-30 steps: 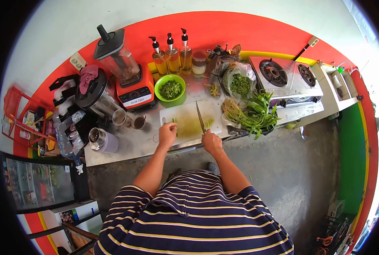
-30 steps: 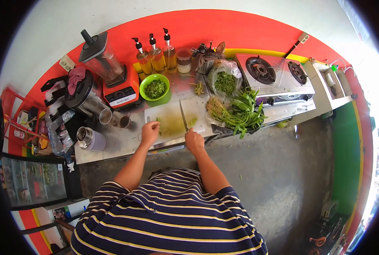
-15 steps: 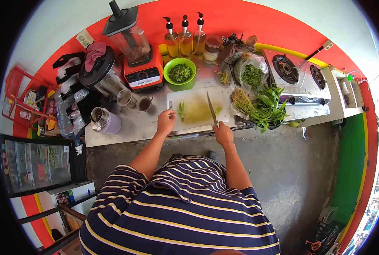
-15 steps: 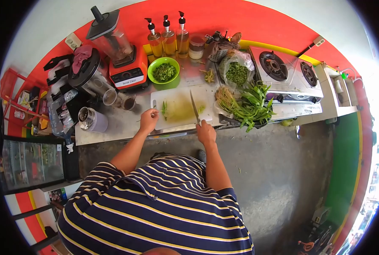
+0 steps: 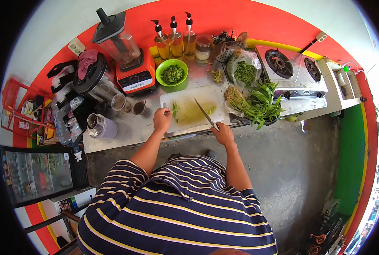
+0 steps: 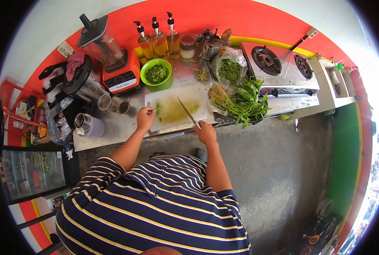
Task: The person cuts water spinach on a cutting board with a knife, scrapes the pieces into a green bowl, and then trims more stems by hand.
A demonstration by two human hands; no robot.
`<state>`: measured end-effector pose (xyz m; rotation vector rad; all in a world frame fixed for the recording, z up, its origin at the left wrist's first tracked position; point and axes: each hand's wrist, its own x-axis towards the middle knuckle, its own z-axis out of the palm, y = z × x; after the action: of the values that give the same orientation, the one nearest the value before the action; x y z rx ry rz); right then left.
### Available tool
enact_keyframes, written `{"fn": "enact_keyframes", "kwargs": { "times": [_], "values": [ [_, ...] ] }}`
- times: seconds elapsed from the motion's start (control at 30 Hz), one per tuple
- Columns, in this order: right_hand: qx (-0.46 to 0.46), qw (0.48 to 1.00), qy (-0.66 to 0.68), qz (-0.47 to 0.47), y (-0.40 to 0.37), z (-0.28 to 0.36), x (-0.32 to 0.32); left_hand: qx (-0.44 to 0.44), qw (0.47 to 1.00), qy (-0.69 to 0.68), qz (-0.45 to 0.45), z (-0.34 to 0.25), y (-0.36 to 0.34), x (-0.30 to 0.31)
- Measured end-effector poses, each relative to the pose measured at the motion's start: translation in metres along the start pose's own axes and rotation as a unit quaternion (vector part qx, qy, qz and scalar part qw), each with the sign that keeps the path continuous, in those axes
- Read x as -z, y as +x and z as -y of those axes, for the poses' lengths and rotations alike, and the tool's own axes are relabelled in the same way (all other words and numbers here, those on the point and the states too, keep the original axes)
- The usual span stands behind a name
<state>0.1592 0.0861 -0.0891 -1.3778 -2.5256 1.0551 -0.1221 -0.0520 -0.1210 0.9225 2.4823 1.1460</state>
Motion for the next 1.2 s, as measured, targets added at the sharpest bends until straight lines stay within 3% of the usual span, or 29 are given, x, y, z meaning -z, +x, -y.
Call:
{"fn": "enact_keyframes", "kwargs": {
  "times": [0.07,0.13,0.27,0.37,0.47,0.53,0.67,0.77,0.83,0.97,1.07,1.2],
  "values": [
    [-0.003,0.999,0.004,-0.034,0.005,-0.009,-0.002,0.002,1.000,-0.015,-0.014,-0.008,0.003,0.003],
    [-0.051,0.997,0.005,-0.051,0.008,-0.011,0.002,0.005,0.993,-0.116,-0.024,-0.024,0.001,0.011],
    [-0.008,0.998,0.036,-0.042,0.015,-0.025,0.005,-0.002,0.982,-0.183,-0.050,-0.041,-0.001,0.019],
    [0.046,0.996,0.056,0.044,0.015,-0.027,0.011,0.007,0.966,-0.250,-0.059,-0.039,0.001,0.022],
    [0.070,0.994,0.081,0.039,0.017,-0.039,0.003,0.068,0.957,-0.281,-0.023,-0.041,-0.003,0.028],
    [0.052,0.994,0.098,-0.015,0.019,-0.040,0.002,0.135,0.911,-0.389,0.022,-0.050,-0.008,0.032],
    [0.043,0.995,0.095,0.000,0.017,-0.038,0.021,0.157,0.903,-0.398,0.021,-0.058,-0.015,0.027],
    [0.048,0.991,0.122,0.037,0.017,-0.038,0.034,0.172,0.907,-0.381,0.059,-0.070,-0.018,0.018],
    [0.069,0.990,0.108,0.061,0.020,-0.045,0.036,0.170,0.891,-0.396,0.144,-0.072,-0.019,0.011],
    [0.079,0.987,0.122,0.063,0.028,-0.060,0.033,0.159,0.878,-0.418,0.169,-0.080,-0.022,-0.007],
    [0.062,0.990,0.107,0.071,0.032,-0.063,0.044,0.176,0.911,-0.345,0.140,-0.088,-0.030,-0.020],
    [0.102,0.987,0.112,0.056,0.042,-0.068,0.061,0.128,0.947,-0.265,0.128,-0.073,-0.034,-0.060]
  ]
}}
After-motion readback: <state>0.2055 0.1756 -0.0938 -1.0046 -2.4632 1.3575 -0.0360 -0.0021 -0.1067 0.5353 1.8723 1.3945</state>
